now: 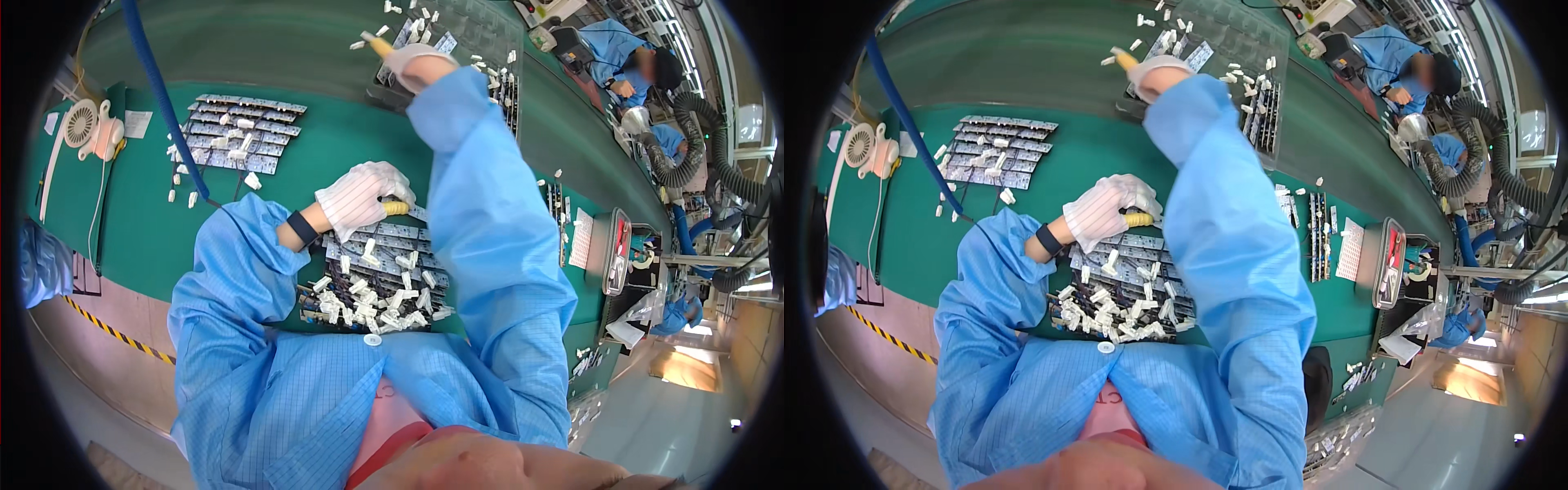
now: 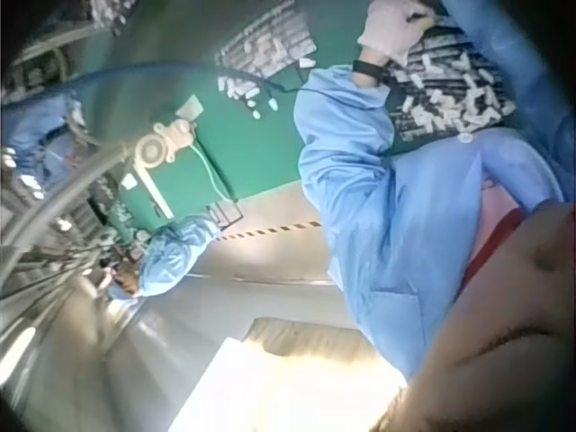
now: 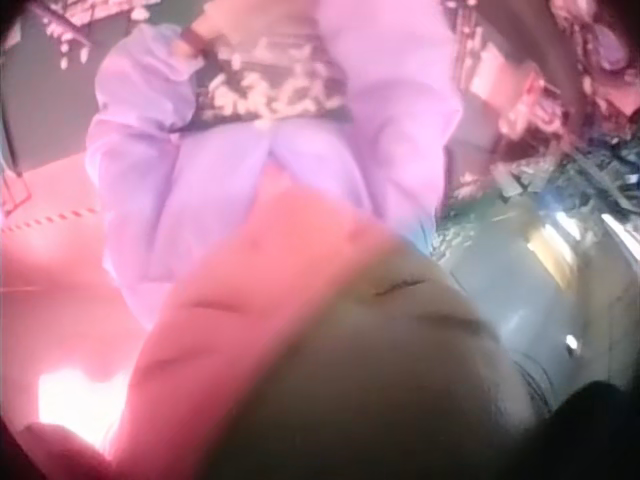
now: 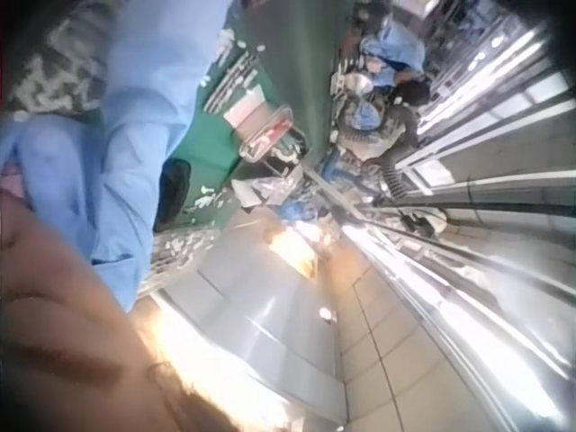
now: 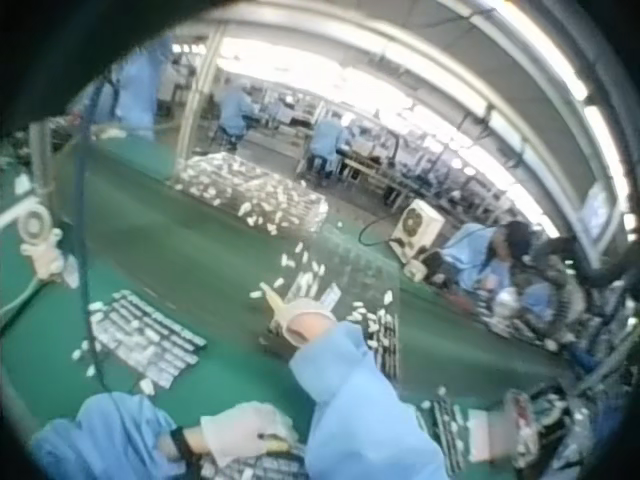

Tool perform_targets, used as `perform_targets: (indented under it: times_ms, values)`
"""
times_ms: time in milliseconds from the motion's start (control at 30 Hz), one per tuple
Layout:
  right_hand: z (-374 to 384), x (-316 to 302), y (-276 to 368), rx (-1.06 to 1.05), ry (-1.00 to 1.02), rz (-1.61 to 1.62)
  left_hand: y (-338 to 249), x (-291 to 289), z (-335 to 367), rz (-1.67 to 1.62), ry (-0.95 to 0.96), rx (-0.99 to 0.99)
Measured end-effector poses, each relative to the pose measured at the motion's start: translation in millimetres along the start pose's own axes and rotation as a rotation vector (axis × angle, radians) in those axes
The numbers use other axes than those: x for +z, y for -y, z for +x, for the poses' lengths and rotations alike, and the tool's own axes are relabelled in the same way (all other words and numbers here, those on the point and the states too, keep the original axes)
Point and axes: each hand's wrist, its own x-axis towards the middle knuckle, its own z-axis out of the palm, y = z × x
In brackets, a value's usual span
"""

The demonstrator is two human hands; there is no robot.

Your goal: The person is assembling white components onto PCB strips on an assembly line.

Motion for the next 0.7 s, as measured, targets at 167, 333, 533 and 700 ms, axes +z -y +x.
perform_targets:
  times_ms: [167, 333, 533, 700]
  values:
    - [-16, -5, -59, -0.073, -0.348, -0.142, -5, -2, 4, 0.043, 0.035, -0.022]
    - [-9, 12, -90, -0.26, -0.34, -0.229, -5, 1, 2, 0.058, 0.056, -0.048]
    - [-14, 33, -112, -0.434, -0.647, -0.17, -3, 4, 1, 0.062, 0.047, -0.04]
    - [-56, 59, -113, -0.557, -0.422, -0.337, -5, 2, 2, 0.096, 0.064, -0.06]
